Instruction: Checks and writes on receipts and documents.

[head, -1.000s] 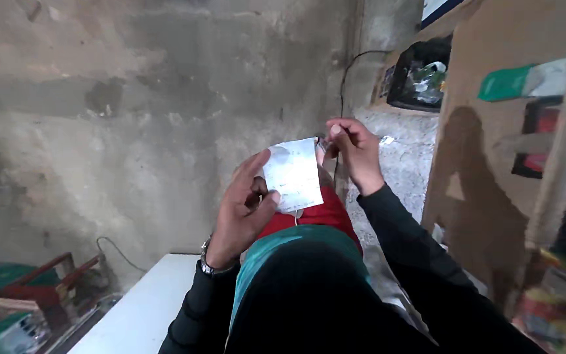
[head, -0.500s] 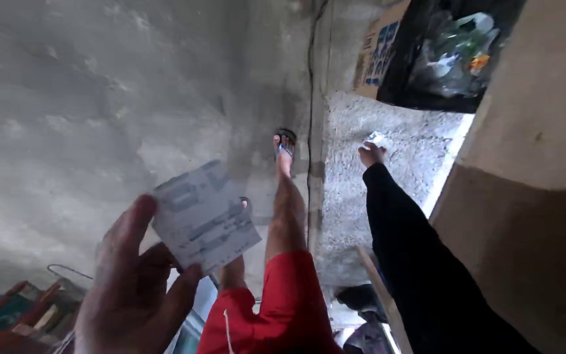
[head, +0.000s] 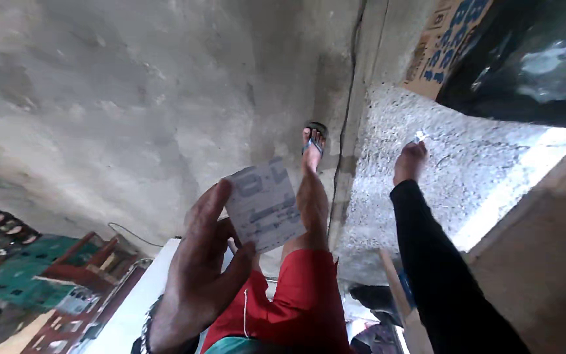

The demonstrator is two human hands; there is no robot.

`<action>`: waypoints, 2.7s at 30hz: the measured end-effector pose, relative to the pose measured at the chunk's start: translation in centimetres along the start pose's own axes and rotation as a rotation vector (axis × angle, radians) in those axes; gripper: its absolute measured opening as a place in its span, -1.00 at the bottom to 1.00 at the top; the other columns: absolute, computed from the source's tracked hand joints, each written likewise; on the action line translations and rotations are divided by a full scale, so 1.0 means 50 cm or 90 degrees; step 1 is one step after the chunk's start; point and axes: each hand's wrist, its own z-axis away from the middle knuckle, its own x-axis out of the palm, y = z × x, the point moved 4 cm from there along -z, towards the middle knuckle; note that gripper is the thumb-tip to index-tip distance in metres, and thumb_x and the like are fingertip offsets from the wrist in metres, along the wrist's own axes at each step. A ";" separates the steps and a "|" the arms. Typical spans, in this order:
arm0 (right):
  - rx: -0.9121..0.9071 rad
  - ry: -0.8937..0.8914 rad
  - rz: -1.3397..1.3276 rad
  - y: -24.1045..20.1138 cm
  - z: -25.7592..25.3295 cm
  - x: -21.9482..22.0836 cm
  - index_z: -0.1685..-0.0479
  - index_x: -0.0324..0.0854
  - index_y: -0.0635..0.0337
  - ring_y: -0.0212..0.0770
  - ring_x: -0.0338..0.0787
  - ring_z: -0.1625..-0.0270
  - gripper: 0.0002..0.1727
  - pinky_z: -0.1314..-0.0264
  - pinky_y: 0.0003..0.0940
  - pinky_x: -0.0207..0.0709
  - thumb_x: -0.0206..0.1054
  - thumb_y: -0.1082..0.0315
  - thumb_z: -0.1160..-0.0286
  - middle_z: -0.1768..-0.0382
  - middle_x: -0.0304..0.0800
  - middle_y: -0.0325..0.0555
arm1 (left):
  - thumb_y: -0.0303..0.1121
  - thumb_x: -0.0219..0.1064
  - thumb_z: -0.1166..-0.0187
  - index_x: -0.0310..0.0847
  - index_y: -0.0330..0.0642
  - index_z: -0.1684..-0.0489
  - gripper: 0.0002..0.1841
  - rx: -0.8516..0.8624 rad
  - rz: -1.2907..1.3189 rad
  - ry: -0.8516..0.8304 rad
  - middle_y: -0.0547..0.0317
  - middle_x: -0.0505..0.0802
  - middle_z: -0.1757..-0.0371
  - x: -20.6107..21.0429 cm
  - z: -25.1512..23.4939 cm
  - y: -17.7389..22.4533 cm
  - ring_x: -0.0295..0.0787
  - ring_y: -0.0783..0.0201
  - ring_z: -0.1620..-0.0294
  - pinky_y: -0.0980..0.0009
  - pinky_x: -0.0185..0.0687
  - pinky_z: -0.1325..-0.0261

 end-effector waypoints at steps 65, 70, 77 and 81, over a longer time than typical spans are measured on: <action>-0.586 0.423 -0.845 0.518 2.213 -0.470 -0.74 0.30 0.16 -0.17 0.78 0.13 -0.23 0.03 -0.24 0.77 0.42 0.58 -0.45 0.05 0.73 0.05 | -0.48 0.39 -0.43 -0.24 0.03 -0.96 0.03 0.447 -0.071 -1.035 -0.11 0.50 -0.65 0.061 1.463 0.053 0.83 0.06 -0.19 0.23 0.91 -0.04; -0.563 0.490 -0.897 0.571 2.261 -0.436 -0.70 0.35 0.21 -0.21 0.76 0.12 -0.31 0.01 -0.26 0.75 0.39 0.53 -0.50 0.07 0.72 0.05 | -0.52 0.36 -0.41 -0.27 0.08 -0.96 0.05 0.430 -0.117 -1.101 -0.07 0.52 -0.64 0.083 1.520 0.023 0.84 0.09 -0.18 0.22 0.90 -0.07; -0.533 0.551 -0.954 0.587 2.292 -0.415 -0.70 0.34 0.16 -0.23 0.75 0.13 -0.31 0.01 -0.25 0.76 0.40 0.49 -0.51 0.06 0.69 0.00 | -0.54 0.34 -0.42 -0.29 0.05 -0.96 0.04 0.389 -0.117 -1.191 -0.12 0.47 -0.67 0.099 1.549 0.007 0.81 0.02 -0.22 0.17 0.90 -0.09; -0.516 0.558 -0.979 0.581 2.305 -0.409 -0.72 0.32 0.12 -0.20 0.78 0.02 -0.33 -0.11 -0.19 0.76 0.35 0.46 -0.55 -0.05 0.71 0.03 | -0.57 0.33 -0.40 -0.35 0.09 -0.96 0.08 0.372 -0.119 -1.229 -0.11 0.42 -0.70 0.106 1.556 0.005 0.82 0.03 -0.15 0.19 0.91 -0.03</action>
